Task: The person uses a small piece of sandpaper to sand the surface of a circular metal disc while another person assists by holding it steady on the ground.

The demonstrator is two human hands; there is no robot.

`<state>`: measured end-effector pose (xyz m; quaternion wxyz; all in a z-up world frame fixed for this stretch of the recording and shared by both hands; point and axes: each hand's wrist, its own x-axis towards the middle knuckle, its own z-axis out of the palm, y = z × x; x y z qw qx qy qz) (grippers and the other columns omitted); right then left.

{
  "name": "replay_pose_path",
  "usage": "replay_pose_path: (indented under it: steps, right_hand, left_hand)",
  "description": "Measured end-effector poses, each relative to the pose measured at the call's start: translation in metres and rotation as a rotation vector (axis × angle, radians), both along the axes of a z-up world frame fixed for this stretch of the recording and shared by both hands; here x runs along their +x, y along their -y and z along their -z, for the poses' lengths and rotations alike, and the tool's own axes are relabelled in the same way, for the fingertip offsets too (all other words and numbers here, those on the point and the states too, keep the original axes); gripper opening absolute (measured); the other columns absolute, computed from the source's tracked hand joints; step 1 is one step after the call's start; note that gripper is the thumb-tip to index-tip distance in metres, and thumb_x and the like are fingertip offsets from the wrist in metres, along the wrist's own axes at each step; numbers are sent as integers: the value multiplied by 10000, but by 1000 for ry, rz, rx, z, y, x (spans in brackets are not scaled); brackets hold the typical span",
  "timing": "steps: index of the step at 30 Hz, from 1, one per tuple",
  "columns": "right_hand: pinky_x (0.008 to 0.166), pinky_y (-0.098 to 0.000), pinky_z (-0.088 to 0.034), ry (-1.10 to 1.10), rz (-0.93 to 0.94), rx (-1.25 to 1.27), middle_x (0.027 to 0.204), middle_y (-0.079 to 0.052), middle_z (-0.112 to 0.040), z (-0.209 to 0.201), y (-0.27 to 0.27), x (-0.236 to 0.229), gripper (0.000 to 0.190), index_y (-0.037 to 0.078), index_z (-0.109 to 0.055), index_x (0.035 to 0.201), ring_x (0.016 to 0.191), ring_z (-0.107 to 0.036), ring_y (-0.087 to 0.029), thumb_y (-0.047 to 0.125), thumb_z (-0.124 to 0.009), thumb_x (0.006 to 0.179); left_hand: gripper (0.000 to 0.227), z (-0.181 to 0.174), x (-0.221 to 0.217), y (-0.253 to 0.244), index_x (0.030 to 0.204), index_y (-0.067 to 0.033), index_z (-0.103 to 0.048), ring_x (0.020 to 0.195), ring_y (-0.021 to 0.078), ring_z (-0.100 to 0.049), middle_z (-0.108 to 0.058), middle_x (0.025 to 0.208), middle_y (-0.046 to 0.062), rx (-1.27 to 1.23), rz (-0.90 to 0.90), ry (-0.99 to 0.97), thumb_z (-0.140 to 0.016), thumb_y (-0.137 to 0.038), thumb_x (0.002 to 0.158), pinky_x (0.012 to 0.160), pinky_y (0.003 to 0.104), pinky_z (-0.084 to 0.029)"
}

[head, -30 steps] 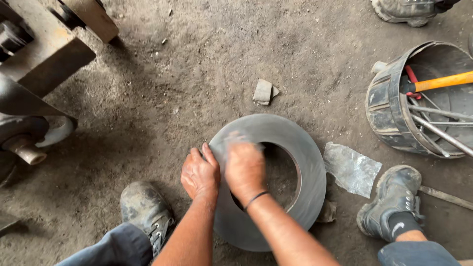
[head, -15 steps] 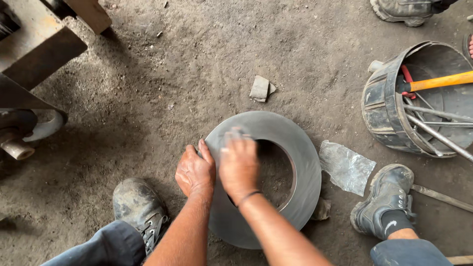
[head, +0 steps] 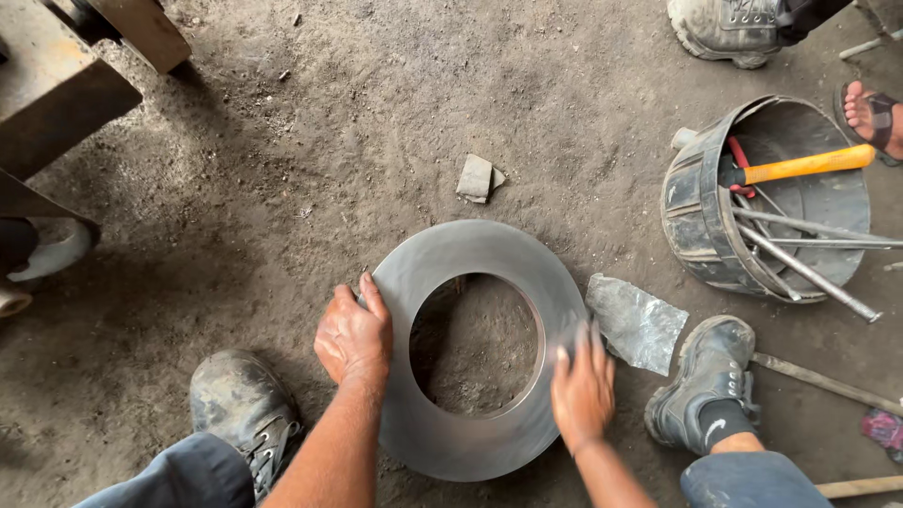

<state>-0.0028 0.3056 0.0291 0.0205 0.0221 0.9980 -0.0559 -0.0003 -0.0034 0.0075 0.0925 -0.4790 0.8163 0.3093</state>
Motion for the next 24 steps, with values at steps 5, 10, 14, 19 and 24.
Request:
replay_pose_path:
  steps: [5, 10, 14, 19, 24]
  right_hand:
    - [1167, -482, -370, 22, 248, 27, 1494, -174, -472, 31, -2, 42, 654, 162, -347, 1630, 1388, -456, -408, 378, -462, 1023]
    - [1163, -519, -328, -162, 110, 52, 1629, -273, -321, 41, 24, -1, 613, 73, -363, 1586, 1425, -380, -475, 348, -470, 1049]
    - [1112, -545, -324, -146, -20, 112, 1600, -278, -321, 22, 49, -45, 608, 52, -394, 1554, 1407, -356, -486, 345, -484, 1029]
    - [1158, -531, -382, -222, -369, -38, 1490, -220, -499, 7, 142, -92, 446, 61, -547, 1384, 1357, -469, -407, 259, -521, 985]
    - [1072, -519, -387, -145, -668, -135, 1405, -193, -556, 2, 230, -59, 378, 40, -629, 1243, 1365, -461, -424, 276, -553, 958]
  left_hand:
    - [570, 5, -1, 0, 981, -86, -671, 962, 381, -692, -729, 1001, 165, -61, 0, -55, -383, -576, 1036, 830, 495, -543]
    - [564, 8, 0, -2, 943, -77, -664, 952, 380, -691, -730, 982, 163, -88, -16, -88, -403, -571, 1024, 835, 493, -539]
    - [560, 9, 1, -2, 948, -76, -661, 946, 381, -689, -726, 984, 169, -74, -7, -70, -403, -566, 1030, 828, 498, -538]
    - [550, 12, 1, -2, 942, -73, -662, 948, 377, -690, -728, 987, 164, -66, -19, -94, -412, -557, 1019, 835, 492, -540]
    - [549, 16, -3, -1, 980, -90, -664, 956, 376, -696, -734, 989, 164, -69, 0, -68, -395, -564, 1048, 861, 482, -544]
